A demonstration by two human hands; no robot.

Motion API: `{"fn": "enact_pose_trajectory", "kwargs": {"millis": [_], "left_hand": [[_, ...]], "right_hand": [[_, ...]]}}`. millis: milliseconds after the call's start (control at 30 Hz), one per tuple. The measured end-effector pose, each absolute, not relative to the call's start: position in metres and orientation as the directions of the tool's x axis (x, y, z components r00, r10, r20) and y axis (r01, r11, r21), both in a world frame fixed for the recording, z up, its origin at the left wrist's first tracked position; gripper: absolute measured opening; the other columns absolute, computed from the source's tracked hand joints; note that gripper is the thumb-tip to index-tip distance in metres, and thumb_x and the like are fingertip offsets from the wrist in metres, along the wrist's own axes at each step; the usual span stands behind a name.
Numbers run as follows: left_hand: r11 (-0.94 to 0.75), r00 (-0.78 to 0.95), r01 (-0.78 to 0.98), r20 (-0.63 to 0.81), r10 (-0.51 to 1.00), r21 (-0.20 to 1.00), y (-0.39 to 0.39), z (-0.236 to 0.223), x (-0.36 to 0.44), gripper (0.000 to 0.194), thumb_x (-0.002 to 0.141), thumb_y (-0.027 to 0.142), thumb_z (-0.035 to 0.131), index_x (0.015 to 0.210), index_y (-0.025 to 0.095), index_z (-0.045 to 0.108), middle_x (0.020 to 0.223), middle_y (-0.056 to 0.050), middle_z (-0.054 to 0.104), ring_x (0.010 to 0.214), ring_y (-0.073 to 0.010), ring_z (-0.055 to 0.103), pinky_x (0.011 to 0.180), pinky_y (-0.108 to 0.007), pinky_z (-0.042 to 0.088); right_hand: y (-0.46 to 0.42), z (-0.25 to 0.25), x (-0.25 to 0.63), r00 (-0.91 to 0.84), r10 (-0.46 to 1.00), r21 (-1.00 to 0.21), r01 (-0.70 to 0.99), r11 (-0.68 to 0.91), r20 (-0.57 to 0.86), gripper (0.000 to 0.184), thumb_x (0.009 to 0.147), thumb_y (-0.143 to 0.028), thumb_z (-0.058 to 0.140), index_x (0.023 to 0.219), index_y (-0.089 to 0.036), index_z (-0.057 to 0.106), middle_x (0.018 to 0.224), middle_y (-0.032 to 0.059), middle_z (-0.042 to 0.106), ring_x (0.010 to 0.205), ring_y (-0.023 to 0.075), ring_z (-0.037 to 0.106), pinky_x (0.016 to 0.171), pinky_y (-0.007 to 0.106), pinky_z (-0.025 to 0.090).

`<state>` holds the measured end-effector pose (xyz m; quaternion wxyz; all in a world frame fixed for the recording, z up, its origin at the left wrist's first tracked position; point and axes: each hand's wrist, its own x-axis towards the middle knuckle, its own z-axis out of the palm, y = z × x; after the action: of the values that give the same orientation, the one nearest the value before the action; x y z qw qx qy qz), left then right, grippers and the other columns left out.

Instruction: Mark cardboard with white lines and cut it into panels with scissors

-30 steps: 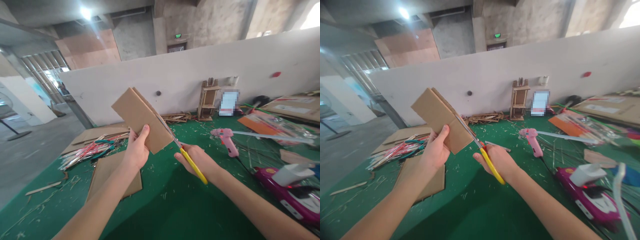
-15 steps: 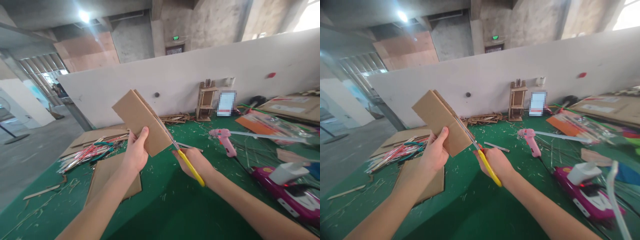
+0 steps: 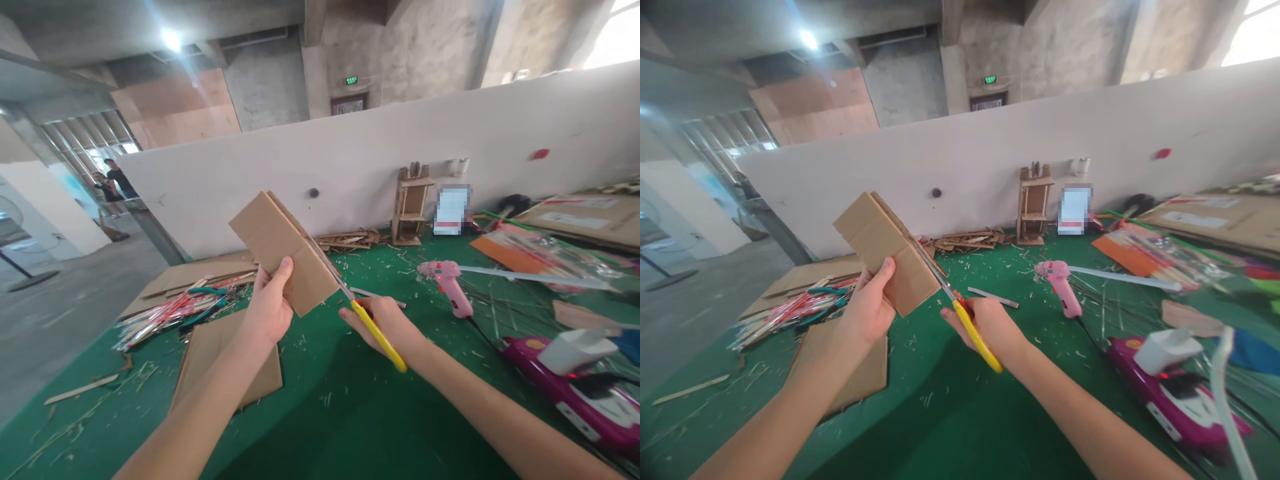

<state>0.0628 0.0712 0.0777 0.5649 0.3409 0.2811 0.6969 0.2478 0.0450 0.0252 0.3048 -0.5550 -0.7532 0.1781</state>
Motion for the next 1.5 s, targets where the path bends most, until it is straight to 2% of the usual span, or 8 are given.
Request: {"fn": "enact_pose_trajectory", "kwargs": {"millis": [133,267,433,733,867,1067,1300,1500], "left_hand": [[-0.223,-0.147,-0.600,0.169,0.975,0.768,0.077,0.078,0.054,0.029,0.078,0.019,0.068,0.105,0.026,0.061,0.107,0.000,0.069,0.097,-0.0131,0.064,0.093,-0.031,0.050],[-0.217,-0.122,-0.593,0.179,0.976,0.775,0.080,0.079,0.049,0.033,0.077,0.023,0.070,0.108,0.025,0.059,0.114,-0.003,0.067,0.106,-0.0183,0.061,0.094,-0.038,0.049],[-0.212,-0.097,-0.575,0.191,0.977,0.791,0.078,0.072,0.055,0.036,0.073,0.020,0.072,0.107,0.026,0.060,0.107,0.000,0.069,0.100,-0.0159,0.064,0.094,-0.034,0.049],[-0.175,-0.110,-0.602,0.136,0.985,0.779,0.076,0.062,0.064,0.034,0.074,0.018,0.071,0.105,0.026,0.060,0.105,0.000,0.070,0.097,-0.0154,0.065,0.092,-0.033,0.051],[-0.211,-0.162,-0.617,0.140,0.977,0.758,0.083,0.069,0.055,0.031,0.074,0.018,0.071,0.102,0.026,0.061,0.103,0.000,0.070,0.097,-0.0150,0.065,0.090,-0.032,0.052],[-0.288,-0.201,-0.577,0.209,0.957,0.764,0.083,0.077,0.051,0.030,0.077,0.019,0.069,0.105,0.027,0.062,0.107,0.001,0.069,0.098,-0.0130,0.064,0.092,-0.029,0.050],[-0.238,-0.118,-0.536,0.208,0.971,0.810,0.075,0.064,0.066,0.034,0.077,0.023,0.069,0.110,0.028,0.060,0.111,0.000,0.068,0.103,-0.0147,0.062,0.096,-0.032,0.047],[-0.209,-0.061,-0.516,0.207,0.976,0.831,0.065,0.062,0.074,0.037,0.077,0.025,0.069,0.111,0.029,0.058,0.116,-0.001,0.066,0.105,-0.0162,0.061,0.095,-0.034,0.047]], "right_hand": [[0.048,0.021,0.254,-0.265,0.934,-0.639,0.681,0.357,0.240,0.041,0.083,-0.054,0.047,0.062,-0.019,0.050,0.052,-0.0015,0.049,0.045,0.0107,0.045,0.042,0.023,0.026],[0.051,0.016,0.255,-0.291,0.944,-0.740,0.598,0.309,0.158,0.038,0.085,-0.055,0.045,0.074,-0.019,0.051,0.057,-0.0026,0.050,0.047,0.0107,0.049,0.041,0.021,0.031],[0.051,0.016,0.254,-0.293,0.947,-0.794,0.541,0.276,0.130,0.032,0.084,-0.050,0.048,0.076,-0.019,0.049,0.061,-0.0020,0.052,0.054,0.0129,0.055,0.043,0.021,0.039],[0.054,0.012,0.257,-0.280,0.951,-0.775,0.569,0.274,0.130,0.021,0.083,-0.039,0.050,0.077,-0.019,0.052,0.064,-0.0015,0.055,0.055,0.0124,0.056,0.046,0.021,0.042],[0.052,0.016,0.257,-0.289,0.953,-0.782,0.570,0.252,0.097,0.031,0.082,-0.049,0.051,0.076,-0.019,0.050,0.062,-0.0014,0.054,0.052,0.0121,0.054,0.043,0.021,0.039],[0.046,0.029,0.256,-0.347,0.934,-0.734,0.613,0.292,0.082,0.046,0.084,-0.062,0.040,0.069,-0.019,0.044,0.063,0.0012,0.053,0.051,0.0119,0.049,0.045,0.024,0.037],[0.048,0.026,0.257,-0.381,0.903,-0.702,0.589,0.400,0.196,0.045,0.089,-0.059,0.034,0.069,-0.019,0.044,0.064,0.0010,0.052,0.054,0.0124,0.048,0.050,0.024,0.036],[0.042,0.032,0.253,-0.337,0.912,-0.661,0.633,0.403,0.233,0.045,0.092,-0.053,0.029,0.072,-0.019,0.049,0.067,0.0034,0.058,0.061,0.0167,0.055,0.059,0.026,0.040]]}}
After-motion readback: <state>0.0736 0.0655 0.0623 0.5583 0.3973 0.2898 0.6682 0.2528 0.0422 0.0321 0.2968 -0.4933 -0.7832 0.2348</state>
